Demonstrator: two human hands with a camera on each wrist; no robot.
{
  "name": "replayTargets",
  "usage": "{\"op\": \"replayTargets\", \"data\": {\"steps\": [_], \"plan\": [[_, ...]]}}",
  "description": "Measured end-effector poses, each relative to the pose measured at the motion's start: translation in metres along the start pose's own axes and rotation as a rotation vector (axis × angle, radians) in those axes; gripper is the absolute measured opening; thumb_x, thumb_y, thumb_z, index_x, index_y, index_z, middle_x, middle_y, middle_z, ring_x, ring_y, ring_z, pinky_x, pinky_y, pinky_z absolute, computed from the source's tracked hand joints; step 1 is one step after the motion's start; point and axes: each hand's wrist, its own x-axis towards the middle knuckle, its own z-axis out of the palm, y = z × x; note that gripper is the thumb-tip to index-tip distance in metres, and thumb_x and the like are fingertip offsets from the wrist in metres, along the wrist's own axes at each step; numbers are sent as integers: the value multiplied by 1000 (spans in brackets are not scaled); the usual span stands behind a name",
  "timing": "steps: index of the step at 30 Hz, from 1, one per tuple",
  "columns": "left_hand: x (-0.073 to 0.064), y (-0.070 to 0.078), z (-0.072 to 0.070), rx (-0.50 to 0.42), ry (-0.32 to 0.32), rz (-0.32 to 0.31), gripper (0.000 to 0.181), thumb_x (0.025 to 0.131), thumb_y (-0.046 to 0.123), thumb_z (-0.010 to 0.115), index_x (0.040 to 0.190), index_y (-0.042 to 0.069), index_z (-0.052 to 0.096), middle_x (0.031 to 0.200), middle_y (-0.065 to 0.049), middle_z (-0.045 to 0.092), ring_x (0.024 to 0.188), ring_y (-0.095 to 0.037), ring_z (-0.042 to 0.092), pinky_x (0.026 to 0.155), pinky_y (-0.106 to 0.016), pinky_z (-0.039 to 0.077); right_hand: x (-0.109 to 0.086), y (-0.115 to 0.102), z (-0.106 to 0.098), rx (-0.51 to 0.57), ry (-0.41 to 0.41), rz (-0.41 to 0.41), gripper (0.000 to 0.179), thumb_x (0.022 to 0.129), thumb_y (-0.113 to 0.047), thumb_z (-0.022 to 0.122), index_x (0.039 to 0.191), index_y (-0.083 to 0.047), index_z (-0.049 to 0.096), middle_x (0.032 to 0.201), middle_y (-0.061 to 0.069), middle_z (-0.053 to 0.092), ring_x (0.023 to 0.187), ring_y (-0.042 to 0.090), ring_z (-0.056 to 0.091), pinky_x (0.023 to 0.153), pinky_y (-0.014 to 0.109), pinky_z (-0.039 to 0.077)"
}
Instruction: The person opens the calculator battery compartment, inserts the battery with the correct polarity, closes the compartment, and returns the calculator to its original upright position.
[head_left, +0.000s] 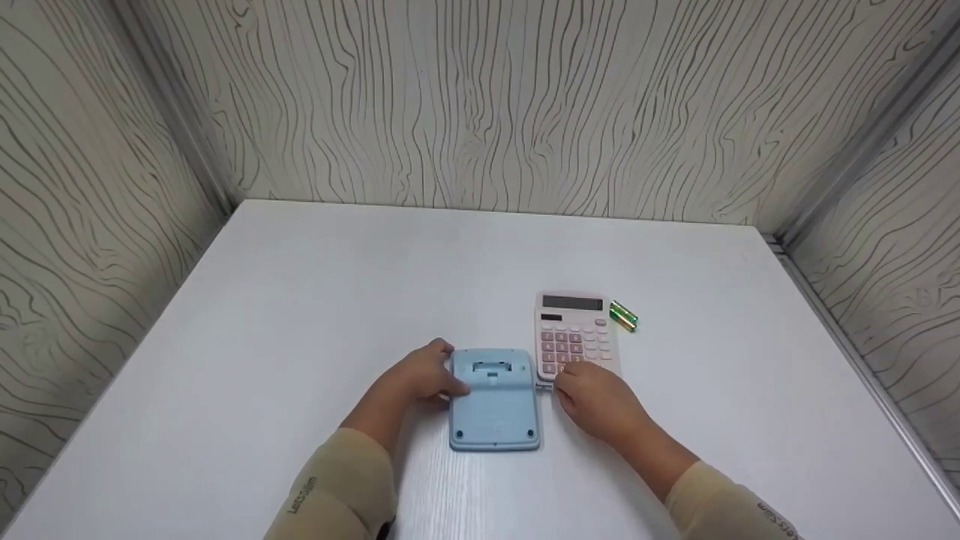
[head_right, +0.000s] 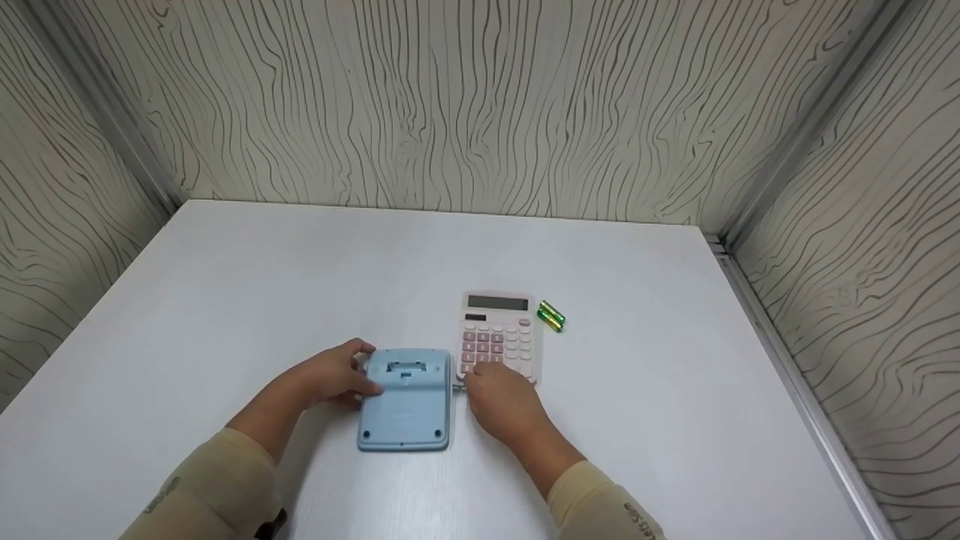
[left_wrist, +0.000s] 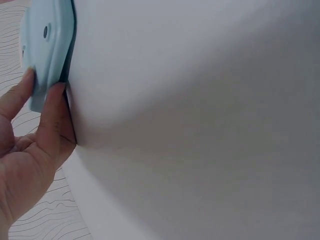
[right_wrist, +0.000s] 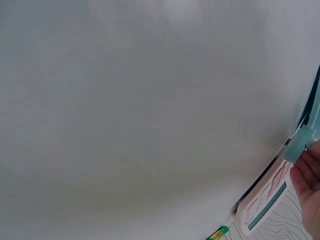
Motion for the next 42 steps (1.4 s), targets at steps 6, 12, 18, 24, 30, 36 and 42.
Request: {"op": "replayTargets", "data": {"steps": [6,12,18,24,30,36,42], "plan": [[0,0,-1,-10,-14,4,71,72,17,77,132,12,38,112,-8,55,82,-19,58,73,-31,50,0,-3,-1,-15,-27,-3,7,85,-19,62,85,-17,68,75,-7,59,69,6,50,68,23,50],[1,-2,-1,-13,-12,9,71,71,17,77,131,13,39,120,-8,53,82,-18,58,74,-31,49,-2,-3,2,-6,-67,-32,9,85,-21,63,92,-17,67,82,-6,59,76,8,52,73,26,51],[1,-2,-1,-14,-10,13,71,71,18,77,132,14,39,117,-9,55,80,-17,59,71,-31,49,-4,-2,6,-33,-76,-111,12,87,-22,60,96,-16,64,87,-5,55,77,9,50,70,26,50],[1,-1,-1,-6,-4,4,72,71,19,77,132,13,40,115,-9,56,80,-18,59,71,-30,49,-3,-2,7,-25,-65,-153,13,87,-22,61,98,-17,63,88,-4,55,78,10,48,69,27,49],[0,0,0,4,6,2,72,71,19,77,132,13,40,121,-9,54,83,-18,58,78,-34,48,-3,-2,7,-26,-85,-147,14,86,-23,61,99,-17,63,88,-4,54,77,10,47,68,27,48],[0,0,0,18,11,6,71,71,20,78,130,14,41,125,-10,52,84,-19,58,82,-35,47,-1,2,2,-40,-104,-104,19,85,-28,61,100,-16,63,90,-3,57,81,11,50,74,29,50],[0,-1,-1,20,4,23,71,71,19,77,131,12,40,123,-10,53,84,-18,59,82,-35,47,6,10,-9,-52,-60,-27,24,86,-31,57,100,-12,63,93,1,59,89,16,55,84,33,49]]}}
